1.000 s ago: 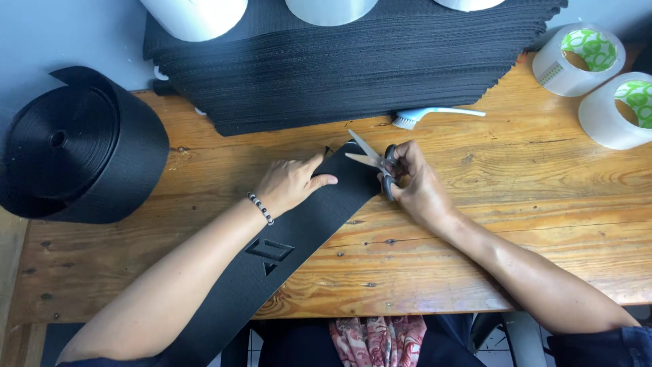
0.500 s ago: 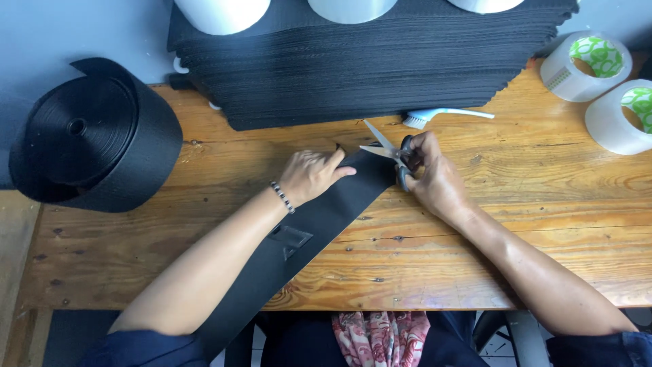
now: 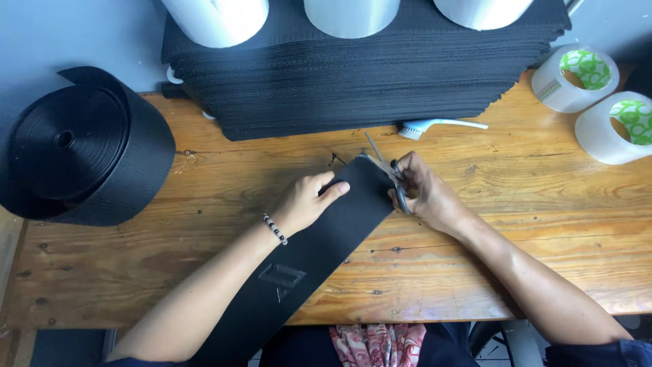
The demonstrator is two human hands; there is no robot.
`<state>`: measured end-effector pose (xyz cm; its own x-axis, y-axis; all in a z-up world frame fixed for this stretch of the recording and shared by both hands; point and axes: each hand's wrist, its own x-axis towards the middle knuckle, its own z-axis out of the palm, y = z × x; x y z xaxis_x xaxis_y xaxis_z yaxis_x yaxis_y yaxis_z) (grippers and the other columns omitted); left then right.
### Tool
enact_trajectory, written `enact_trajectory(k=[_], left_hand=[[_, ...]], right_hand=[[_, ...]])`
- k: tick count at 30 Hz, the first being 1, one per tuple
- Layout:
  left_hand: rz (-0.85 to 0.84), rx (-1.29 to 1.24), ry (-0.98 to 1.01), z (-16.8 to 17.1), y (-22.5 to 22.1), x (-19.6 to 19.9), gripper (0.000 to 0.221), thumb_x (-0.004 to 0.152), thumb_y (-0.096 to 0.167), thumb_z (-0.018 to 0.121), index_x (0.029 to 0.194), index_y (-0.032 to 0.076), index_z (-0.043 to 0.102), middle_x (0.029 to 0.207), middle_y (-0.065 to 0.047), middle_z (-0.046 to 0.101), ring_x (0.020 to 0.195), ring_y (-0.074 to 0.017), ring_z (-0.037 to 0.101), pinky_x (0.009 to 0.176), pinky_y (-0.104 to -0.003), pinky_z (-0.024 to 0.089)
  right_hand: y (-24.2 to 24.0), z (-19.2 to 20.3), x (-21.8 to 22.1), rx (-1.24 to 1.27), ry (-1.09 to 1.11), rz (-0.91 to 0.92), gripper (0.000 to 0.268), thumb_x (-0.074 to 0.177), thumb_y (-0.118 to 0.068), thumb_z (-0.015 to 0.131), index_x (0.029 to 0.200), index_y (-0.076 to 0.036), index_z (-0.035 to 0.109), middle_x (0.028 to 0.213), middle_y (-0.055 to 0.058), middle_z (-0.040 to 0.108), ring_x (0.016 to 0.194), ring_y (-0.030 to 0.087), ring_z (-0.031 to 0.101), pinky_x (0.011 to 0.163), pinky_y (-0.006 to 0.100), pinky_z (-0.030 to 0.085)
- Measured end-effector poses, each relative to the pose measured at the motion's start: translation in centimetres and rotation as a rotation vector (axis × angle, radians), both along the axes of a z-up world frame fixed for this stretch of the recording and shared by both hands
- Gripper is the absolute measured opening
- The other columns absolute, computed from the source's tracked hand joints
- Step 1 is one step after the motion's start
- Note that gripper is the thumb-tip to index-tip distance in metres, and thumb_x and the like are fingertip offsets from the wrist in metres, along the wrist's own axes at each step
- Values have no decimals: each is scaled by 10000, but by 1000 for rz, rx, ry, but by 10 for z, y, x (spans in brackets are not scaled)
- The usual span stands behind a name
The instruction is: Cutting a strip of black foam and applying an adhesive backing to it.
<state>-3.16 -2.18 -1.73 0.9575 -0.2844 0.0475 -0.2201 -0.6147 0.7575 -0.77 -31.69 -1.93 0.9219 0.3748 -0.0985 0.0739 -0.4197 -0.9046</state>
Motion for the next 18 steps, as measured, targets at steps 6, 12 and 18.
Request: enact_trajectory(k=[6,12,18], left_hand=[[-85,-70,-61,12,-2,7,560,991,476,655,611,101,485,426,-3,404,415,-134,359,418,-284,268],[-124,-164,-27,19,0,11,547,1016,405,658,581,143,455,399,35,394,394,-92,305,396,-237,228],[-114,-232,-47,35,0,19,544,999,355,695,587,55,506,402,28,370,422,-97,234,400,-270,216]], right_hand=[[-5,3,4,-51,105,51,390,779,-131,839,1052,-108,561,715,31,627,658,175,571,628,285,455],[-5,5,10,-69,212,59,368,758,-77,831,1021,-96,574,700,4,606,640,155,526,607,258,387],[-9,15,17,-137,288,69,401,744,-85,875,1033,-85,597,717,41,661,655,190,566,621,291,402]])
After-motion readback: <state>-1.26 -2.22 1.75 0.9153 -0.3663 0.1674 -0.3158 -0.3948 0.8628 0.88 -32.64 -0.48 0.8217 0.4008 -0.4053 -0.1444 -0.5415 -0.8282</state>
